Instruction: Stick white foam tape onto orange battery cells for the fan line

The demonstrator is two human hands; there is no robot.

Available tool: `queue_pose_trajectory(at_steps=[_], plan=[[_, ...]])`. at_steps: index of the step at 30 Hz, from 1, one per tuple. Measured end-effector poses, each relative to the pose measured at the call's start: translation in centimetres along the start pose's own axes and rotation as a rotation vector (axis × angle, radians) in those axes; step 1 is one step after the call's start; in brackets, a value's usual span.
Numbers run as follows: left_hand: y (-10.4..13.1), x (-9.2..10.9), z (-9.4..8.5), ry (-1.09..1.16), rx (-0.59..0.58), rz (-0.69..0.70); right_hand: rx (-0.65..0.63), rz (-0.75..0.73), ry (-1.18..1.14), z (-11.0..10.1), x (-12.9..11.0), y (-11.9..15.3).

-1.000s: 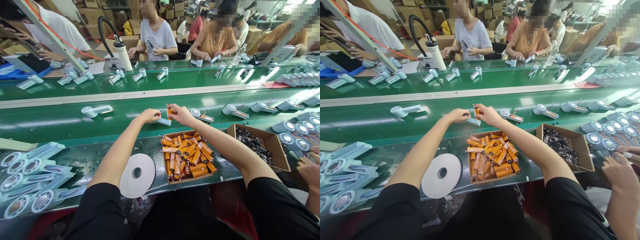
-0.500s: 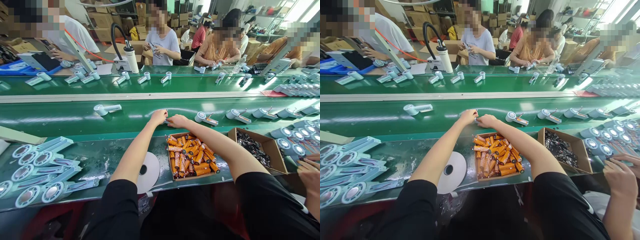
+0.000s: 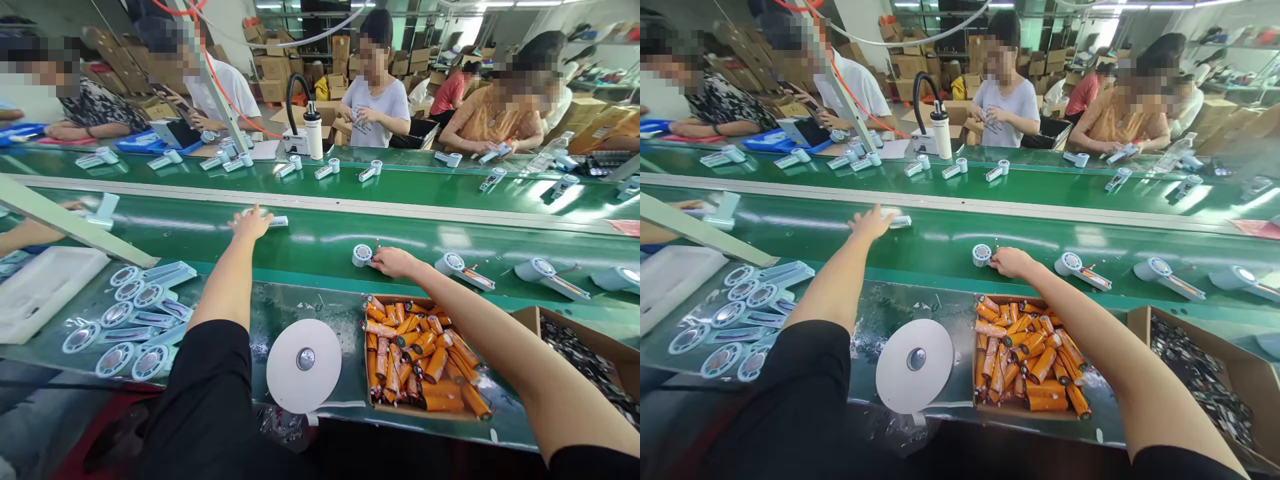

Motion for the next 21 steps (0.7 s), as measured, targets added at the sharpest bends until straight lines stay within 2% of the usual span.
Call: queue_pose_trajectory(at_steps=[2, 4, 9, 12, 15, 17, 19, 21], plan=[[-0.6, -2.5, 0.1, -0.018, -0.006, 0.024, -0.005, -0.003, -0.009, 0.3, 0.6, -0.1], [0.1, -3.5, 0.4, -0.026, 0.007, 0.079, -0.006, 0.000, -0.016, 0.6, 1.1, -0.3], [4.6, -3.1, 1.1, -0.015, -0.097, 0.302, 0.007, 0.052, -0.016, 0.6, 1.7, 0.2], [9.2, -3.2, 0.3, -0.002, -0.097, 0.413, 0.065, 0.104, -0.012, 0.1, 1.1, 1.9], [15.2, -4.2, -0.8, -0.023, -0.037, 0.459, 0.117, 0.152, -0.014, -0.5, 0.1, 3.6], [19.3, -4.9, -1.2, -0.044, -0.048, 0.483, 0.133, 0.178, -0.024, -1.1, -0.5, 4.5], [23.3, -5.0, -1.8, -0.060, -0.056, 0.528, 0.158, 0.208, -0.038, -2.1, -1.0, 5.4], [27.4, -4.4, -2.6, -0.067, -0.071, 0.632, 0.258, 0.241, -0.083, -3.8, -1.7, 7.0]])
Point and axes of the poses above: each hand's wrist, its own y-axis away from the middle knuckle, its own z-axis out of the palm, x = y × z, the point moved 5 cm from there along -y, towards the middle knuckle, and after that the axes turned 6 degrees about -z, right-handed, at the moved point
